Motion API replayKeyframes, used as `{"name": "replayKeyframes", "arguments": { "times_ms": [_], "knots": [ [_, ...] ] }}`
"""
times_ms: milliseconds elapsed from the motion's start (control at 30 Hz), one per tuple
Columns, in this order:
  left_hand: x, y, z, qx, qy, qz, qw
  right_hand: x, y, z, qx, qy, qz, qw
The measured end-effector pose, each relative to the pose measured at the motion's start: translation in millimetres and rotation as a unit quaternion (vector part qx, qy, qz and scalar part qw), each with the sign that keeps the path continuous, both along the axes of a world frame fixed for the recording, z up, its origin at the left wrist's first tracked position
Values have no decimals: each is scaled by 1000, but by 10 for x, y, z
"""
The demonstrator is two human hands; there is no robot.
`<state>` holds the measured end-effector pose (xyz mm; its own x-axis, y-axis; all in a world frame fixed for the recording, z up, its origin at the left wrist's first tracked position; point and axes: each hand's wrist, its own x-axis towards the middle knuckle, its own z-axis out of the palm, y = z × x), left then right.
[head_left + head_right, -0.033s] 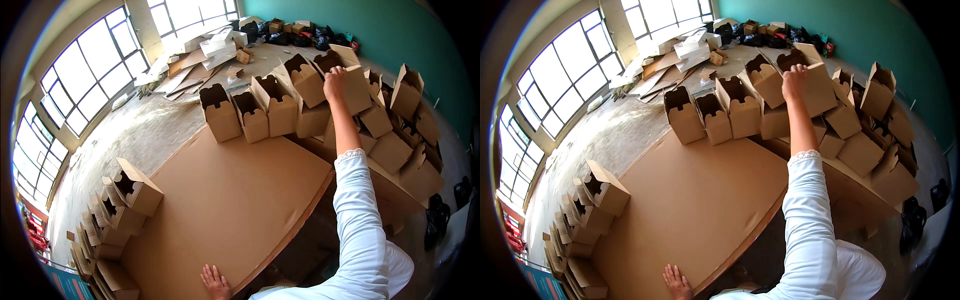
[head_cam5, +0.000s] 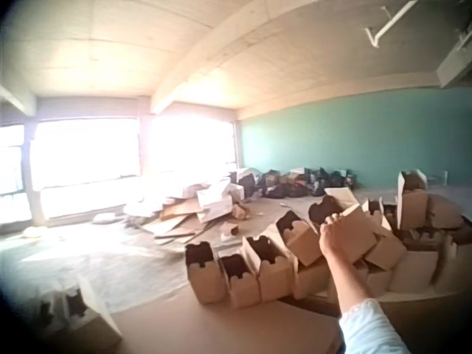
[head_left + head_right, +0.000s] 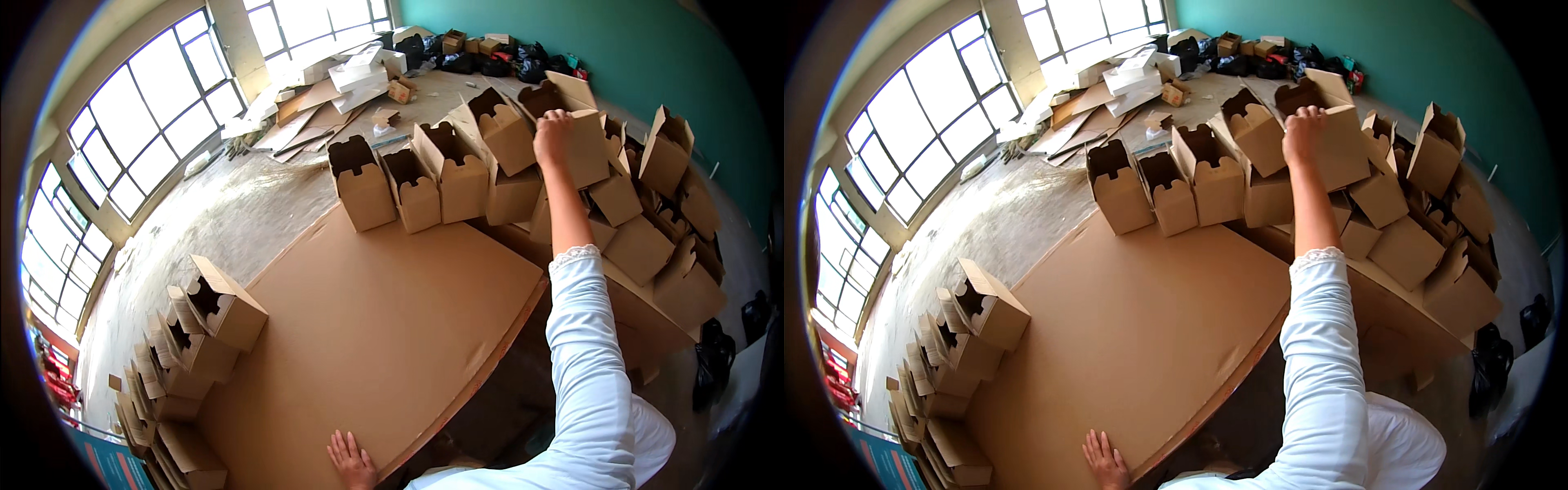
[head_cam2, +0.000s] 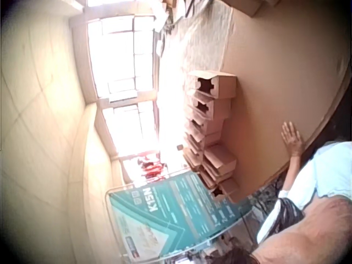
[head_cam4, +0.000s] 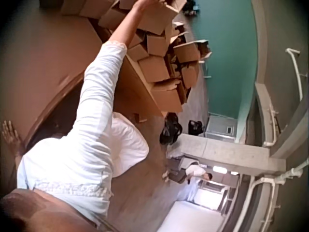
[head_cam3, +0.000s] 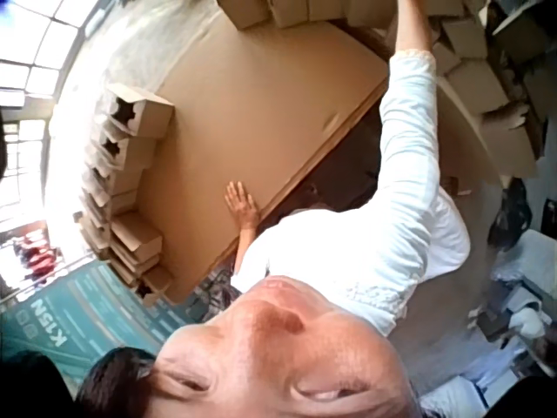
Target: The person places bottles into small cardboard boxes, folds the box flaps closed, and stacks the filled boxes on a work surface.
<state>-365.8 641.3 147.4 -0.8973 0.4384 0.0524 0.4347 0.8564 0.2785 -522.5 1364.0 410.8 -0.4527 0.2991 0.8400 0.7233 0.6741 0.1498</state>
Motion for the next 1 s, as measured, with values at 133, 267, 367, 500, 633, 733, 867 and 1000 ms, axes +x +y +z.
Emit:
{"name": "replayKeyframes", "arguments": {
  "times_ms": [133, 267, 367, 500, 633, 733, 867, 1000],
  "knots": [
    [-6, -20, -111, 53, -3, 5, 999, 430, -112, 289, 84, 107, 28, 990],
    [26, -71, -174, 39, 7, 11, 999, 809, -385, 635, 110, 210, 96, 967],
    [-3, -21, -175, 48, 15, -2, 999, 1184, -981, 875, 150, 247, 201, 936],
    [-9, -55, -149, 69, 6, 10, 998, 1328, -2141, 789, 93, 252, 347, 898],
    [50, -211, -25, 172, -6, 55, 984, 1226, -3235, 191, -124, 195, 510, 829],
    [206, -426, 322, 206, 25, 82, 975, 1019, -4218, -277, -269, 105, 595, 750],
    [698, -1244, 469, 244, 76, 129, 958, 1169, -5661, -802, -317, -3, 699, 641],
    [1513, -2492, 727, 276, 181, 319, 889, 1512, -6910, -941, -318, -64, 750, 577]
  ]
}}
